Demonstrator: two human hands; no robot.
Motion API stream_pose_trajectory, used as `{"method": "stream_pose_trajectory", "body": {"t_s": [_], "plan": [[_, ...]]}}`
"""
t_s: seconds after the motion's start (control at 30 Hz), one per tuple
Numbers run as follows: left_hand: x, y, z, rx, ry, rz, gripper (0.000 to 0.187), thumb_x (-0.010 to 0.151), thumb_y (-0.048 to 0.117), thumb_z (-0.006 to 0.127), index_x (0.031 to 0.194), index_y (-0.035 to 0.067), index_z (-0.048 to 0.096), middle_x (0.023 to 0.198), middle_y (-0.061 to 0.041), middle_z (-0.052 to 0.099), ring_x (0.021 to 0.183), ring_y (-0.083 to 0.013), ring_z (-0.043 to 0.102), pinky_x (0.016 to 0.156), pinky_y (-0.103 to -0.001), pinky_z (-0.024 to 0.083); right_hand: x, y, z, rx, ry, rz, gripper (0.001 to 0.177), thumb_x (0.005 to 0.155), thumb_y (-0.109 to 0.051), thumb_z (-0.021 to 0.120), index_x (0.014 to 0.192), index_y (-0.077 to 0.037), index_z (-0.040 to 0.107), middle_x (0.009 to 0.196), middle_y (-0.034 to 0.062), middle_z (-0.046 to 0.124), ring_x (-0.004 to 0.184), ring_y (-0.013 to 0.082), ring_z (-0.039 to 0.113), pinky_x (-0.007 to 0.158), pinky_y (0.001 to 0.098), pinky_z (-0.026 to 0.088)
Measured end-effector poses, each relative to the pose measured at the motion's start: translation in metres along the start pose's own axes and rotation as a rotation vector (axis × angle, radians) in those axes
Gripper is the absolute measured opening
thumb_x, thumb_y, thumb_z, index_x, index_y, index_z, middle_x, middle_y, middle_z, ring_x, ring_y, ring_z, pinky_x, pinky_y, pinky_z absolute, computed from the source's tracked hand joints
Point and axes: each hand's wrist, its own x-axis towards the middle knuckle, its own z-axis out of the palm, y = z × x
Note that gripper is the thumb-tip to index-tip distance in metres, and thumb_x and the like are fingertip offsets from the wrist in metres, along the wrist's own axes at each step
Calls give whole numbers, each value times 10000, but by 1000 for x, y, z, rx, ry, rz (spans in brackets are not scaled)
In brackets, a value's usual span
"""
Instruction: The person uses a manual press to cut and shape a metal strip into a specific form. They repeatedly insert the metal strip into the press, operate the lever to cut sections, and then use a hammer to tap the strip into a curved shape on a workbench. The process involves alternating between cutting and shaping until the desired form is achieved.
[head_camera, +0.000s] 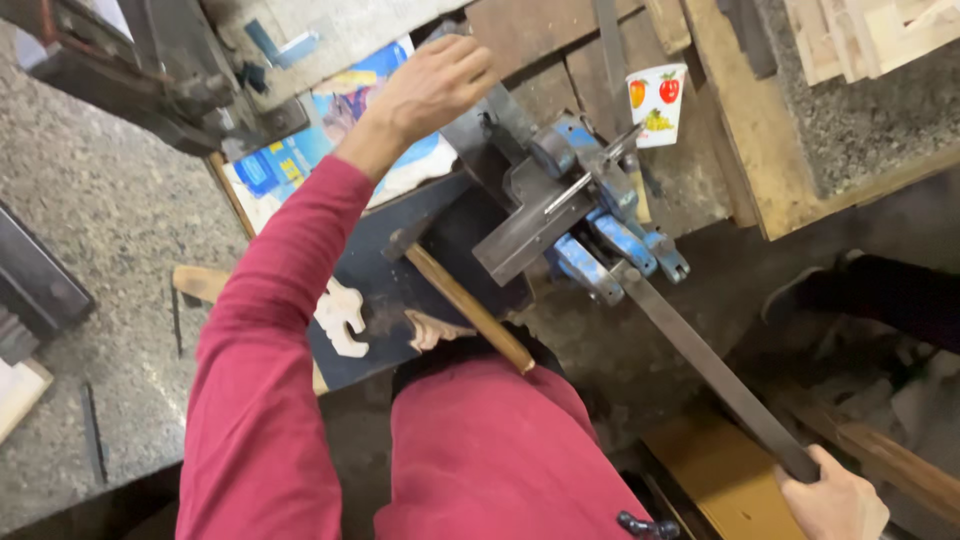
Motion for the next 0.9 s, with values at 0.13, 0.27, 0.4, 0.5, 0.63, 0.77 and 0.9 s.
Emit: {"method": "stream_pose_trajectory", "body": {"t_s": [0.13,0.27,0.4,0.5,0.63,0.77,0.9], "plan": [[-12,-3,-45,-151,185,-295,107,918,47,733,1018,62,699,1045,-67,617,1005,-240,621,867,-347,523,9,2,17,-12,101,-61,426,766,-440,792,1158,-274,784,802,127,768,852,342,738,793,440,561],[-18,43,-87,-471,243,-585,185,872,-54,763,1017,61,762,876,-94,621,802,-279,632,669,-400,487,31,-38,53,169,25,-105,388,776,-437,779,1097,-219,770,841,145,768,827,363,746,761,454,577],[-42,101,-124,-788,326,-803,206,861,-19,797,1048,42,737,936,-79,690,835,-219,690,719,-313,543,23,-98,48,376,33,-241,492,800,-475,800,1128,-114,738,877,180,744,839,361,738,767,446,570],[-69,132,-146,-908,340,-987,202,884,-3,790,1073,28,725,953,-75,703,826,-162,696,718,-285,559,11,-155,-18,375,191,-584,544,759,-427,834,1124,-38,721,958,176,738,888,359,716,784,426,547],[-115,166,-161,-1573,535,-1354,228,987,46,654,1211,7,655,991,-16,694,831,-93,680,748,-273,609,-43,-221,-112,482,439,-912,355,861,-198,795,1166,-36,715,1085,132,727,969,301,695,864,377,538],[-193,189,-180,-1526,699,-1568,260,1020,62,639,1266,-20,617,957,-66,689,835,-121,686,781,-289,620,-101,-312,-148,447,556,-1200,179,978,-92,851,1098,-44,727,1061,122,730,988,286,697,888,354,539],[-238,231,-196,-947,555,-1722,233,932,50,726,1156,2,682,1002,-70,697,880,-128,690,756,-304,605,-158,-419,-135,434,351,-1543,222,884,-118,834,1058,-42,719,1058,124,724,980,313,705,871,401,550]]}}
